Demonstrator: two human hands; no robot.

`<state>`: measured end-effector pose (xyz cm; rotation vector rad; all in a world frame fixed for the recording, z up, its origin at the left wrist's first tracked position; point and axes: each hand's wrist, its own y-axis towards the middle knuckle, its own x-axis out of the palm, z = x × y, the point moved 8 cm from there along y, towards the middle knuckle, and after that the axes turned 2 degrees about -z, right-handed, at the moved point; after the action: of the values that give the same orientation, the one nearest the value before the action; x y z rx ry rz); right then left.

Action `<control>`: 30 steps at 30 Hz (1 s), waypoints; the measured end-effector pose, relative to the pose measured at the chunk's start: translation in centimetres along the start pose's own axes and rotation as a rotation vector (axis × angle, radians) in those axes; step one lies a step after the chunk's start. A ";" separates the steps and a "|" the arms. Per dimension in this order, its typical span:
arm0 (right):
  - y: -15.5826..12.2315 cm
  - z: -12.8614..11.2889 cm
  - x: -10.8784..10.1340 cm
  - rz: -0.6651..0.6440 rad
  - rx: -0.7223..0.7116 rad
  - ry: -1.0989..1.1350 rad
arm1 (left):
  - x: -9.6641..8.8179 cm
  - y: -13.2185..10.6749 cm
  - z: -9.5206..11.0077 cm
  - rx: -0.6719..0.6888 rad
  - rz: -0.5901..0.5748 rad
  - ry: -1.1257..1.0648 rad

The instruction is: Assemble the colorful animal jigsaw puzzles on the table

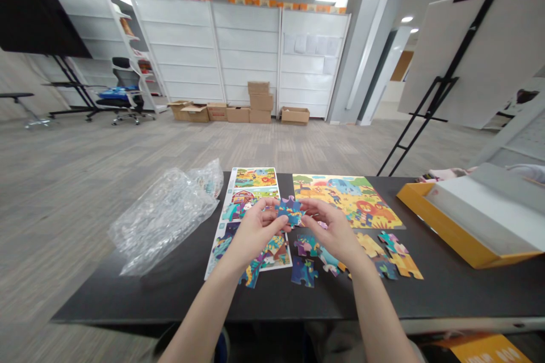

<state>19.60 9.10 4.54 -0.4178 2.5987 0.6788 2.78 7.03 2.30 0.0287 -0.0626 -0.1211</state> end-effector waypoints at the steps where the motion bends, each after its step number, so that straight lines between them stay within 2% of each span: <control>1: 0.0 -0.2 0.0 -0.003 -0.018 -0.019 | 0.0 0.1 -0.2 -0.002 -0.004 0.006; 7: -0.1 -2.0 0.2 0.038 -0.175 -0.161 | 0.1 0.2 -0.5 -0.009 -0.014 0.098; 11: 0.0 -2.2 0.8 0.020 -0.214 -0.218 | 0.3 0.1 -0.4 0.000 -0.028 0.113; 14: 0.1 -1.4 -0.5 0.036 -0.193 -0.260 | 0.4 0.1 -0.5 0.003 -0.047 0.124; 16: 0.0 -0.1 -2.8 0.095 -0.131 -0.317 | 0.4 0.1 -0.4 0.021 -0.050 0.188; 18: -0.4 2.0 -5.9 0.173 -0.004 -0.403 | 0.2 0.0 -0.1 0.060 -0.033 0.296; 21: -1.8 5.3 -10.2 0.275 0.171 -0.486 | 0.0 -0.1 0.1 0.094 -0.016 0.429; 23: -2.9 7.1 -12.2 0.320 0.262 -0.538 | 0.0 -0.2 0.1 0.104 -0.024 0.478; 26: -4.2 9.3 -14.0 0.354 0.427 -0.610 | 0.4 -0.3 0.1 0.136 -0.052 0.540; 30: -5.3 11.6 -15.2 0.346 0.645 -0.602 | 1.1 -0.4 -0.1 0.133 -0.109 0.558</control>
<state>38.53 13.36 0.38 0.3878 2.1418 0.0135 3.84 6.45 2.24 0.1980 0.4885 -0.2137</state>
